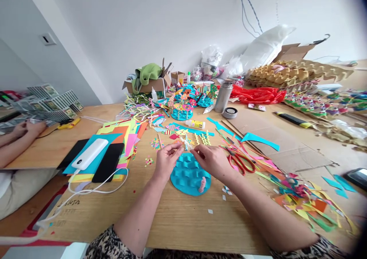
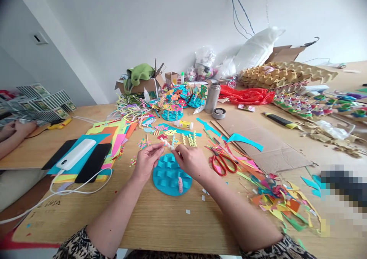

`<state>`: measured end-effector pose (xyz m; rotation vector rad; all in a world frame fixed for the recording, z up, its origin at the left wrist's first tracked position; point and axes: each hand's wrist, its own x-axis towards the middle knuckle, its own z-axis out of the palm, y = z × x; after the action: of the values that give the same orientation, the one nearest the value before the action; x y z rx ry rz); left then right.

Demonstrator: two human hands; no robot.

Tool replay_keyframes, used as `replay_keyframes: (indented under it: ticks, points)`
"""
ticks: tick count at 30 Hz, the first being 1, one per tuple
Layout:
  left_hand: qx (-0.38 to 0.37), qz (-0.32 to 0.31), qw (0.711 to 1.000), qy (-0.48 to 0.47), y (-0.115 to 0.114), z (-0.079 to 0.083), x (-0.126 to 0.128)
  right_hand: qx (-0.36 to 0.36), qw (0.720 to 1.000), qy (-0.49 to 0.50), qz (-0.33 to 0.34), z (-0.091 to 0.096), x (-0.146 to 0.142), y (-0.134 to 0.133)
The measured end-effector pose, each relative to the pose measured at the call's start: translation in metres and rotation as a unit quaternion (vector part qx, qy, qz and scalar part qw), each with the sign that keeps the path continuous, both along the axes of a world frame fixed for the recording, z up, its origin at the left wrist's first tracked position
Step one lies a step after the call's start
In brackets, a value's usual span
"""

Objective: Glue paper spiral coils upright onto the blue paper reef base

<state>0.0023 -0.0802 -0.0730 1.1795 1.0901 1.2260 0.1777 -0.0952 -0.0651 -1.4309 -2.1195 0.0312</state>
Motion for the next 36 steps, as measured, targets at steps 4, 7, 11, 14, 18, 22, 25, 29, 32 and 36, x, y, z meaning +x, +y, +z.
replay_keyframes:
  ticks: [4,7,11,14,18,22,25,29,32,36]
  points:
    - [0.006,-0.022,1.0,-0.013,-0.004,0.005,0.002,-0.012,0.999,0.018,0.048,-0.004,-0.002,-0.002]
    - [-0.001,-0.029,0.999,-0.03,-0.004,0.007,0.003,-0.058,0.992,0.075,0.083,-0.004,-0.004,-0.002]
    - [-0.047,-0.029,0.996,-0.076,-0.001,0.005,0.0,-0.169,0.955,0.234,0.07,0.0,0.002,0.001]
    - [-0.066,-0.038,0.993,-0.087,0.003,0.004,-0.002,-0.226,0.918,0.322,0.044,0.002,0.01,0.005]
    - [-0.055,-0.063,0.994,-0.067,0.002,0.003,-0.004,-0.282,0.883,0.37,0.057,0.002,0.014,0.006]
    - [-0.039,-0.124,0.991,-0.017,-0.003,0.005,-0.004,-0.3,0.858,0.407,0.092,0.004,0.009,0.003]
    - [-0.034,-0.167,0.985,0.025,-0.007,0.009,-0.003,-0.307,0.841,0.434,0.104,0.007,0.005,0.0]
    - [-0.027,-0.206,0.976,0.066,-0.011,0.013,-0.001,-0.318,0.831,0.444,0.104,0.011,0.0,-0.002]
    - [-0.017,-0.221,0.971,0.093,-0.012,0.013,0.0,-0.324,0.827,0.446,0.111,0.011,-0.003,-0.003]
    - [0.0,-0.232,0.965,0.119,-0.01,0.009,-0.001,-0.319,0.827,0.453,0.099,0.009,-0.006,-0.003]
